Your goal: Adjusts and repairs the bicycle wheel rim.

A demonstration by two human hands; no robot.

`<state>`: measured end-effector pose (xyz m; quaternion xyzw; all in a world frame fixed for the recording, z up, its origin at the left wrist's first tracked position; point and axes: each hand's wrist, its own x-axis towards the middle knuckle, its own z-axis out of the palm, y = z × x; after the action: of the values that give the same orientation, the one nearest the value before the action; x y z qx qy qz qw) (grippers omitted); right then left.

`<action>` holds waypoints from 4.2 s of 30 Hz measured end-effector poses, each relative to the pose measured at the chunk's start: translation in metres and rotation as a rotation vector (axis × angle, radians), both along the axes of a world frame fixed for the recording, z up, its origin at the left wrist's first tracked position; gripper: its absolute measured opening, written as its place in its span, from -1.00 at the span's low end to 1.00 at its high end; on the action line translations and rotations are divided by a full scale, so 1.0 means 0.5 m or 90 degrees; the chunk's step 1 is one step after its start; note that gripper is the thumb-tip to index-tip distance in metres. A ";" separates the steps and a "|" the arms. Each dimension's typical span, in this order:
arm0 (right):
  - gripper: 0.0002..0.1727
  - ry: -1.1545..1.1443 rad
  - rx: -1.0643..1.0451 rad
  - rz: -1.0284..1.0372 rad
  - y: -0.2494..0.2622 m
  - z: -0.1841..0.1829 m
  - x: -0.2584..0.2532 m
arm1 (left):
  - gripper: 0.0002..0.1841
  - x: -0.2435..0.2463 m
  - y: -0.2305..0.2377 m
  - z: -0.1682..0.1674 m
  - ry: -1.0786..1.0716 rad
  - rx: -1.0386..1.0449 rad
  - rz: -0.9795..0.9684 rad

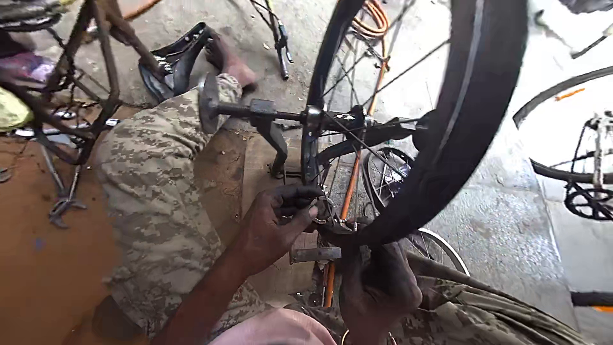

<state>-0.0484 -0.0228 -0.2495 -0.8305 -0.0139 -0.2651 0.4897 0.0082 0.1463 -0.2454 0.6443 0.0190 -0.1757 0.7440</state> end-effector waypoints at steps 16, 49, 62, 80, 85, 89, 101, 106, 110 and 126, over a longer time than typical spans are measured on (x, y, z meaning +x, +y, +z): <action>-0.81 0.049 0.065 0.010 0.000 0.016 -0.008 | -0.73 -0.010 -0.013 0.023 -0.009 0.068 0.028; -0.77 0.175 -0.008 -0.048 0.020 -0.041 -0.009 | -0.67 0.046 -0.018 0.008 -0.057 0.468 -0.047; -0.74 0.118 -0.003 -0.060 0.031 -0.019 -0.014 | -0.70 0.036 -0.006 0.003 0.059 0.416 0.045; -0.77 0.165 0.013 -0.077 0.039 -0.050 -0.001 | -0.67 0.089 0.003 0.034 0.067 0.203 -0.165; -0.75 0.168 0.020 -0.081 0.045 -0.057 -0.008 | -0.66 0.092 0.013 0.045 0.058 0.261 -0.206; -0.75 0.161 0.011 -0.082 0.044 -0.054 -0.006 | -0.68 0.073 0.013 0.068 0.006 0.294 -0.184; -0.77 0.146 -0.026 -0.092 0.047 -0.070 0.003 | -0.80 0.081 -0.030 0.037 -0.110 0.561 -0.203; -0.79 0.136 -0.023 -0.096 0.051 -0.072 0.006 | -0.88 0.097 -0.054 0.025 -0.092 0.448 -0.207; -0.78 0.132 -0.010 -0.093 0.047 -0.068 0.004 | -0.63 0.135 0.013 0.019 0.028 0.239 -0.366; -0.80 0.153 0.002 -0.033 0.019 -0.051 0.002 | -0.53 0.088 -0.038 0.100 -0.195 0.531 -0.326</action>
<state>-0.0474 -0.0132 -0.2750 -0.8554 0.0669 -0.1766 0.4824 0.0524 0.1276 -0.1952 0.8887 -0.1805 -0.2334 0.3510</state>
